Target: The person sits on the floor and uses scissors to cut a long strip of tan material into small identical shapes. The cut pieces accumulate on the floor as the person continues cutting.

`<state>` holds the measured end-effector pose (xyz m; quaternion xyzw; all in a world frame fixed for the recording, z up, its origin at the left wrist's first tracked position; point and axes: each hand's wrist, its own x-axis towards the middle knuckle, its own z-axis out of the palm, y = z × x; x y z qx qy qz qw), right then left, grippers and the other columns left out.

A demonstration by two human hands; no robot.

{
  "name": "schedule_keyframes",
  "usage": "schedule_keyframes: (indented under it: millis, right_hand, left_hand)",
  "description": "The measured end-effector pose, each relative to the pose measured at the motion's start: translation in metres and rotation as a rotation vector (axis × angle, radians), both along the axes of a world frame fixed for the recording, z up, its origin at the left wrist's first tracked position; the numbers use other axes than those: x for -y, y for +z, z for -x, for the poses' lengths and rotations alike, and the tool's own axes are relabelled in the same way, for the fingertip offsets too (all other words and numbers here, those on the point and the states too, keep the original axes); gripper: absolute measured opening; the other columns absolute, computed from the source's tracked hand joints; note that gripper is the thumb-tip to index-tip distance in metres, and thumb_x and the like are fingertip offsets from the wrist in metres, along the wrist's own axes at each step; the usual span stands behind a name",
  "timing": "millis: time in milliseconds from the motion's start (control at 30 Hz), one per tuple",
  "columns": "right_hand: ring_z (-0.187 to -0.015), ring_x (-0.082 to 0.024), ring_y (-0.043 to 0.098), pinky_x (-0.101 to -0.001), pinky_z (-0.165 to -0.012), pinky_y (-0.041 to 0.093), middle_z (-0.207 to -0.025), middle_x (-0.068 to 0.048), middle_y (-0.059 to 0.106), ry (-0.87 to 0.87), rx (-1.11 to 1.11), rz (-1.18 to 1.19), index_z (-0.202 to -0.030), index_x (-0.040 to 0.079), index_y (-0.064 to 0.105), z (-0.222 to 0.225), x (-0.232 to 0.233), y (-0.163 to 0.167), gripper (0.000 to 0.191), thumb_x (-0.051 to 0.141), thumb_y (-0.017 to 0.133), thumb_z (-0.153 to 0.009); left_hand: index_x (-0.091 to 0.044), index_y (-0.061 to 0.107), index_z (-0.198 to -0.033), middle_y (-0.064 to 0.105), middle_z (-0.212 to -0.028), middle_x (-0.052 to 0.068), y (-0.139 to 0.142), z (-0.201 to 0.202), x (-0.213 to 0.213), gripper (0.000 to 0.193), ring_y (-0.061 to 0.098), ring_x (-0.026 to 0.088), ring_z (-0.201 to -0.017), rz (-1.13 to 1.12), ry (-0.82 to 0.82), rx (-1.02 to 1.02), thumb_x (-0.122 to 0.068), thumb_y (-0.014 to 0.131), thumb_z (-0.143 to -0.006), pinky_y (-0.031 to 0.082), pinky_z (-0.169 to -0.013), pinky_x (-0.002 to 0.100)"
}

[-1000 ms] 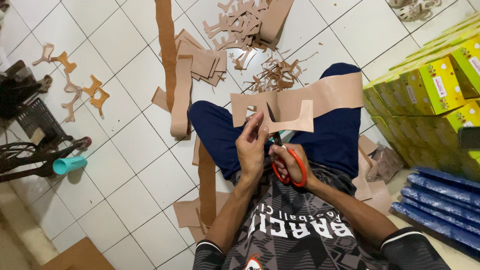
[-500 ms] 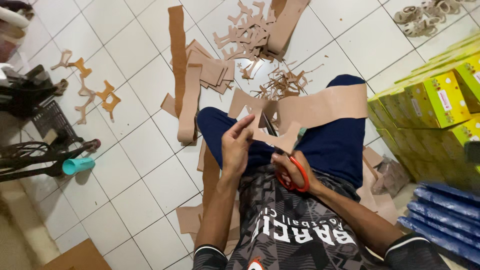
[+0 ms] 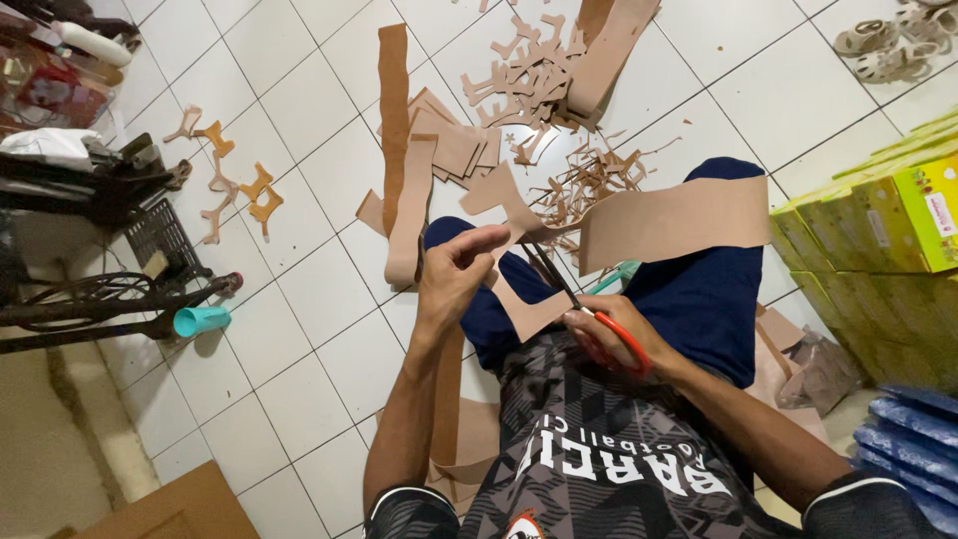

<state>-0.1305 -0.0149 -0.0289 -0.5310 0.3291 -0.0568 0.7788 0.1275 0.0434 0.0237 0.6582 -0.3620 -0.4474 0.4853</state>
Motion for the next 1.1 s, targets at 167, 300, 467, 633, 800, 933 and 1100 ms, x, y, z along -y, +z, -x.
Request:
schedule_keyframes:
  millis: [167, 300, 467, 633, 800, 933, 1100]
  right_hand:
    - [-0.044, -0.008, 0.048, -0.0241, -0.040, 0.039, -0.055, 0.002, 0.049, 0.000, -0.010, 0.039, -0.094, -0.001, 0.069, 0.000, -0.003, -0.001, 0.036, 0.031, 0.056, -0.103]
    - [-0.042, -0.007, 0.045, -0.0240, -0.038, 0.036, -0.054, 0.004, 0.050, -0.070, 0.002, -0.029, -0.105, 0.008, 0.068, -0.006, 0.001, -0.002, 0.028, 0.030, 0.054, -0.096]
    - [-0.041, -0.007, 0.042, -0.0254, -0.037, 0.034, -0.051, 0.003, 0.046, -0.049, -0.045, 0.133, -0.079, 0.003, 0.064, -0.008, 0.004, -0.001, 0.036, 0.033, 0.060, -0.100]
    - [-0.043, -0.005, 0.045, -0.0248, -0.038, 0.036, -0.051, 0.005, 0.049, -0.101, -0.074, 0.234, -0.072, 0.004, 0.063, -0.005, 0.002, -0.003, 0.039, 0.032, 0.064, -0.098]
    - [-0.041, -0.009, 0.045, -0.0265, -0.038, 0.037, -0.055, 0.001, 0.049, -0.245, 0.118, -0.071, -0.088, 0.005, 0.058, -0.001, 0.012, -0.006, 0.025, 0.026, 0.063, -0.100]
    - [-0.068, -0.010, 0.060, -0.0277, -0.060, 0.054, -0.080, -0.002, 0.060, -0.353, 0.309, -0.037, -0.103, 0.004, 0.056, -0.001, 0.020, -0.013, 0.019, 0.009, 0.072, -0.093]
    - [-0.080, -0.009, 0.062, -0.0253, -0.069, 0.053, -0.092, -0.003, 0.064, -0.678, 0.245, 0.155, -0.108, 0.004, 0.054, 0.002, 0.021, -0.030, 0.022, 0.007, 0.071, -0.093]
  left_hand:
    - [0.003, 0.073, -0.122, 0.077, -0.116, 0.010, -0.002, 0.001, 0.001, 0.034, 0.069, 0.011, -0.099, -0.021, 0.000, 0.062, 0.000, 0.058, -0.091, 0.055, -0.084, 0.022]
    - [0.004, 0.071, -0.124, 0.076, -0.119, 0.012, -0.001, 0.002, 0.000, 0.038, 0.072, 0.013, -0.109, -0.005, -0.088, -0.010, 0.002, 0.056, -0.089, 0.057, -0.092, 0.022]
    - [0.004, 0.071, -0.124, 0.075, -0.121, 0.013, 0.003, 0.003, -0.003, 0.038, 0.071, 0.016, -0.112, -0.039, -0.119, -0.041, 0.002, 0.055, -0.089, 0.057, -0.092, 0.025]
    - [0.004, 0.072, -0.122, 0.077, -0.120, 0.015, 0.003, 0.003, -0.002, 0.037, 0.072, 0.017, -0.110, -0.047, -0.139, -0.017, 0.001, 0.054, -0.090, 0.057, -0.093, 0.025]
    - [0.006, 0.074, -0.117, 0.077, -0.117, 0.015, -0.003, 0.017, -0.005, 0.038, 0.074, 0.017, -0.111, -0.013, -0.365, -0.014, 0.005, 0.051, -0.087, 0.058, -0.100, 0.025]
    - [0.002, 0.069, -0.129, 0.074, -0.104, 0.013, -0.028, 0.045, 0.000, 0.038, 0.063, 0.018, -0.094, -0.070, -0.173, -0.476, -0.003, 0.055, -0.094, 0.053, -0.080, 0.027]
    - [-0.001, 0.050, -0.137, 0.065, -0.123, 0.007, -0.086, 0.113, 0.006, 0.047, 0.063, 0.013, -0.114, 0.242, 0.009, -0.417, -0.009, 0.067, -0.094, 0.055, -0.092, 0.023]
